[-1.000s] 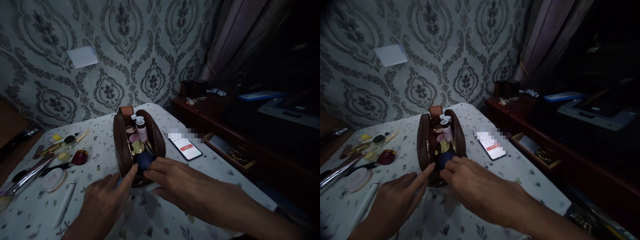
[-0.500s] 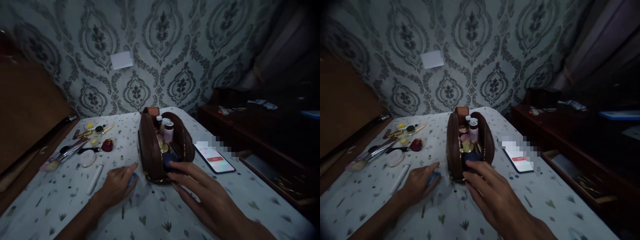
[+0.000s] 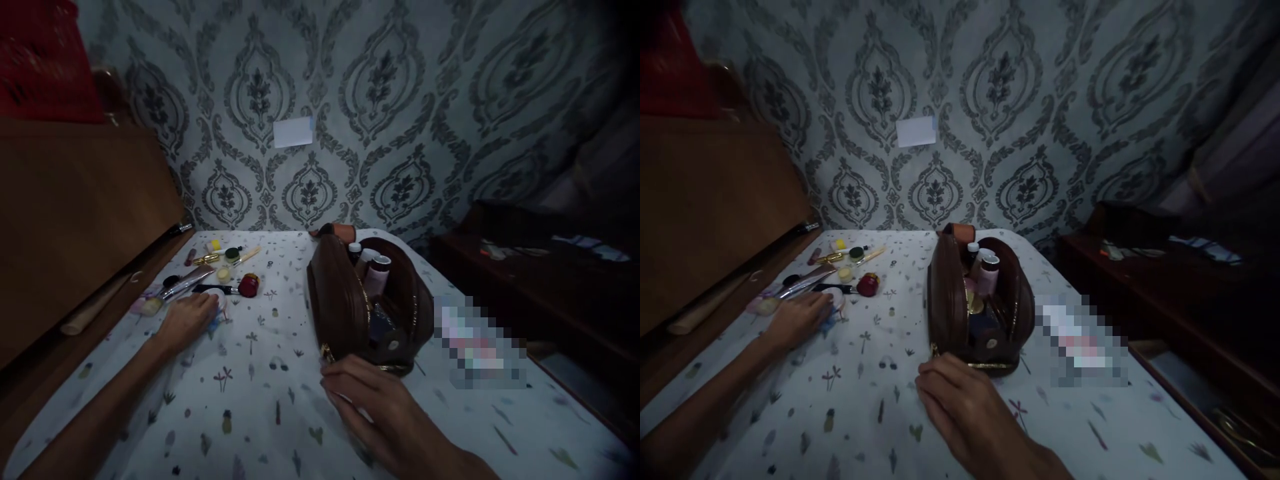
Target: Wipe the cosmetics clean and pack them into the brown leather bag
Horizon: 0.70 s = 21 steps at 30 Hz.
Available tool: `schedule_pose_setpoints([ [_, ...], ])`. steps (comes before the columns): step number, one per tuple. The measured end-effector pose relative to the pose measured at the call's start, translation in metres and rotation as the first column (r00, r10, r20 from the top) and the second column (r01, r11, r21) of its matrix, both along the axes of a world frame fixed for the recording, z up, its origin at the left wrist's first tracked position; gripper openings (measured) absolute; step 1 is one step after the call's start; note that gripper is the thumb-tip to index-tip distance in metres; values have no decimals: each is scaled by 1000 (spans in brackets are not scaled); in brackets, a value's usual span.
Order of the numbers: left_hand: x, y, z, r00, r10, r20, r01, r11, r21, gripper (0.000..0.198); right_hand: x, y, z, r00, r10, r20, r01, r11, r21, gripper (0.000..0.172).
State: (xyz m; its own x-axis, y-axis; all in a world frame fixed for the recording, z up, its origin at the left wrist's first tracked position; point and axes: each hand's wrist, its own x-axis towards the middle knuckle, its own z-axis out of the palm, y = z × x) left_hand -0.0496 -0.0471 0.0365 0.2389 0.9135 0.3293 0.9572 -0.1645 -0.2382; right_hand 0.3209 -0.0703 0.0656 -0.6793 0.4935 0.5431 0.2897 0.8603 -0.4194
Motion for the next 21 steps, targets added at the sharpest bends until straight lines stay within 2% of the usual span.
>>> schedule_pose_setpoints([
  [3, 8, 16, 14, 967, 95, 235, -110, 993, 48, 29, -31, 4, -10, 999, 31, 29, -24, 979, -204, 22],
  [6, 30, 48, 19, 891, 117, 439, -137, 990, 14, 34, -65, 16, -24, 999, -14, 37, 28, 904, -427, 18],
  [8, 43, 70, 18, 854, 158, 496, -155, 987, -47, 37, -86, 26, -36, 998, -67, -23, 42, 826, -562, 17],
  [10, 52, 87, 14, 848, 161, 505, -134, 987, -89, 35, -103, 37, -51, 984, -109, -141, -25, 698, -716, 16],
  [12, 59, 92, 11, 851, 137, 507, -88, 989, -120, 31, -112, 45, -67, 952, -185, -242, -93, 581, -809, 23],
  [13, 61, 90, 10, 854, 120, 507, -63, 990, -128, 30, -114, 48, -75, 931, -236, -279, -104, 560, -822, 26],
  [15, 66, 81, 9, 859, 83, 505, -22, 992, -126, 29, -114, 51, -89, 893, -316, -320, -104, 547, -831, 32],
  [17, 70, 68, 9, 861, 54, 505, 10, 992, -124, 30, -112, 53, -98, 876, -349, -332, -90, 557, -825, 38],
  [21, 72, 47, 3, 845, 45, 532, 29, 991, -130, 34, -109, 55, -107, 887, -305, -346, -95, 612, -785, 39],
])
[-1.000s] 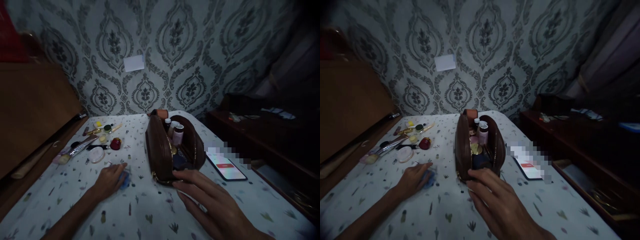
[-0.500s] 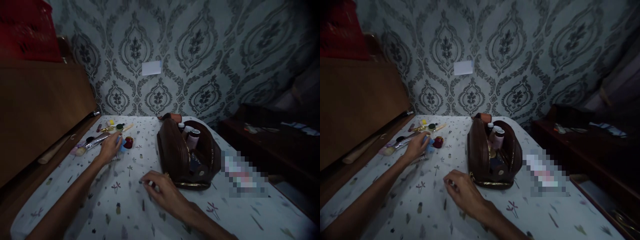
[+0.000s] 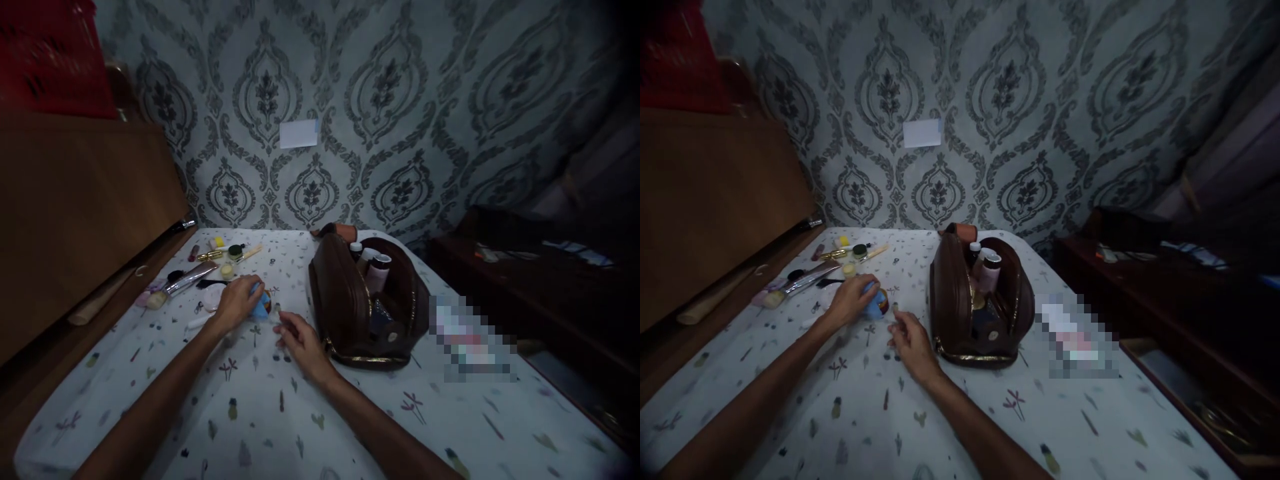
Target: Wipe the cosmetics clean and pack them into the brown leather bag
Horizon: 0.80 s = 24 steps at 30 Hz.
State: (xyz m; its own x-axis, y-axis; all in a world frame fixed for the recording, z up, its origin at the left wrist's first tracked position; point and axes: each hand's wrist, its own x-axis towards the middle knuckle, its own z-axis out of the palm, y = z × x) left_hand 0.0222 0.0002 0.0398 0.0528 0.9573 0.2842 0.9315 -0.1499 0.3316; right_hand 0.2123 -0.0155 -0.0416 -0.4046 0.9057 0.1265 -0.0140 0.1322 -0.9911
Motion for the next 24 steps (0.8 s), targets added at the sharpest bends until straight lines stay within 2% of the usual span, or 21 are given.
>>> schedule_pose_setpoints([
  [6, -2, -10, -20, 985, -90, 147, 93, 996, -10, 34, 0, -1, 3, 999, 29, 30, -31, 997, 74, 38],
  [10, 2, -15, -21, 983, -66, 171, 65, 998, 11, 26, -3, -3, 17, 989, 3, 151, -33, 981, 192, 46],
  [15, 20, -29, -19, 944, -87, 318, 100, 995, -24, 24, -6, -6, 29, 951, -42, 307, -47, 960, 276, 56],
  [21, 30, -36, -17, 967, -156, 204, 156, 988, 13, 31, -4, -9, 27, 902, -64, 427, -95, 936, 340, 31],
  [24, 25, -34, -19, 956, -154, 250, 160, 987, -4, 33, -1, -9, 24, 911, 3, 413, -165, 920, 357, 40],
])
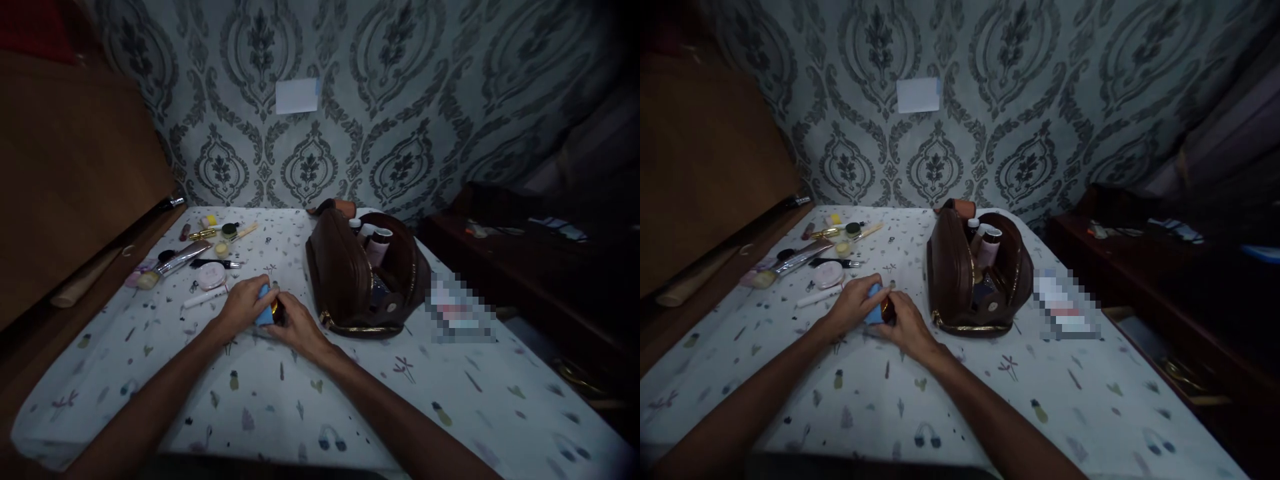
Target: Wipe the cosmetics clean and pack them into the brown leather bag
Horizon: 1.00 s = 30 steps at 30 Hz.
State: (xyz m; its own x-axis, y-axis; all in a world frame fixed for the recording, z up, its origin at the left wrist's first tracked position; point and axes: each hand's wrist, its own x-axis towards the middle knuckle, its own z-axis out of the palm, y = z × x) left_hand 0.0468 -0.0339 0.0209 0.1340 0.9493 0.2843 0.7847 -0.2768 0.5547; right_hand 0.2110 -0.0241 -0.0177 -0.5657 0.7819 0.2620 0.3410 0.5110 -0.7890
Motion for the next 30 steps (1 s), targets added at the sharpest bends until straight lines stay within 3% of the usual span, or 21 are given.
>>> schedule_pose_setpoints([
  [6, -12, 9, -12, 953, 48, 300, -40, 999, -32, 29, 1, 4, -16, 993, 71, -91, -68, 997, 33, 65],
  [11, -14, 12, -14, 894, 197, 402, -214, 977, -3, 28, 0, 0, -12, 986, 24, -162, -15, 998, 57, 55],
  [14, -6, 5, -11, 888, 162, 431, -199, 979, 43, 31, 0, -1, -6, 987, -21, -161, 34, 996, 82, 51],
  [17, 5, -5, -10, 946, -70, 316, 26, 989, 143, 41, 0, -2, -5, 991, -68, -114, 78, 994, 80, 38],
  [19, 11, -10, -10, 967, -219, 133, 193, 964, 183, 44, 0, -2, -6, 986, -108, -126, 117, 991, 71, 33],
  [21, 13, -12, -10, 956, -289, -46, 292, 938, 187, 42, 0, -3, -7, 977, -139, -163, 150, 987, 56, 35],
  [26, 7, -8, -15, 939, -226, -259, 278, 942, 187, 31, -3, -1, -9, 962, -224, -159, 224, 975, -18, 33],
  [30, 5, -6, -18, 954, -141, -264, 209, 946, 248, 28, -2, 1, -11, 970, -168, -175, 157, 984, -79, 33],
])
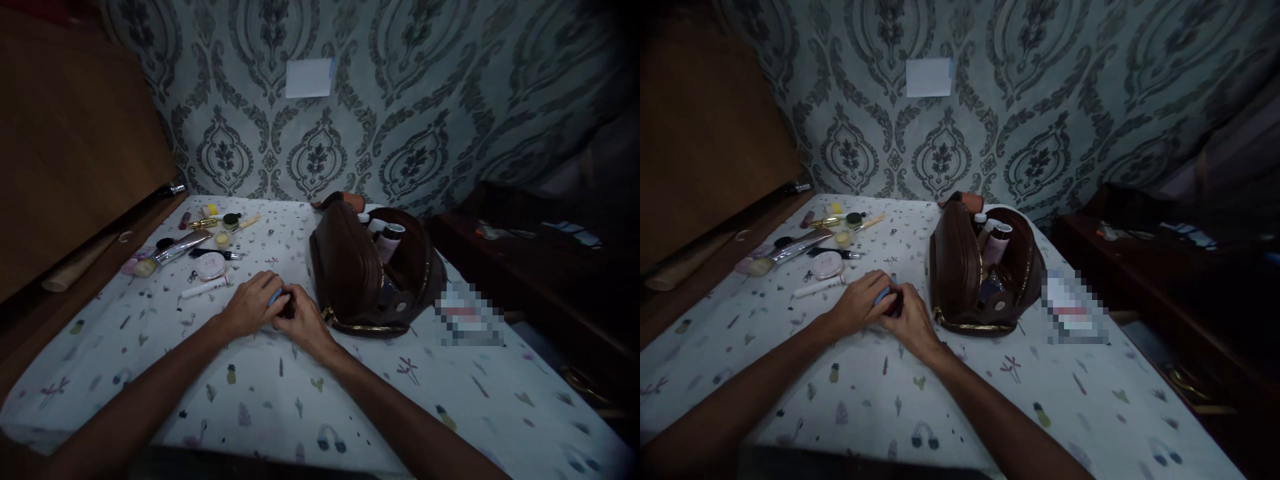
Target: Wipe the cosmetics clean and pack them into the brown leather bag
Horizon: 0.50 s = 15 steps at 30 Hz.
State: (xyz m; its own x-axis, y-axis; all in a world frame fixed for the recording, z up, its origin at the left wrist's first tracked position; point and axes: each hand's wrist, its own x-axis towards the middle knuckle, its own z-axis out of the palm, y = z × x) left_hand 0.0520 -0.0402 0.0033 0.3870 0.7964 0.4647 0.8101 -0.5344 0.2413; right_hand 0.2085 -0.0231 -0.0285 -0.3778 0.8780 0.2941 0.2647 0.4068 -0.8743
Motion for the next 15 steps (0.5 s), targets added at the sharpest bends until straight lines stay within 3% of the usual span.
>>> schedule_pose_setpoints([
  [3, 2, 0, -1, 998, 20, 55, -21, 1000, 13, 29, 2, 1, 1, 998, 47, 32, -47, 999, 17, 29],
  [8, 6, -1, 1, 981, 97, 167, -85, 993, -78, 24, 4, 0, 3, 996, 52, 66, -53, 998, 22, 28],
  [15, 9, -3, 13, 925, 169, 339, -94, 969, -227, 23, 6, -7, 5, 994, 76, 80, -88, 982, 165, 31],
])
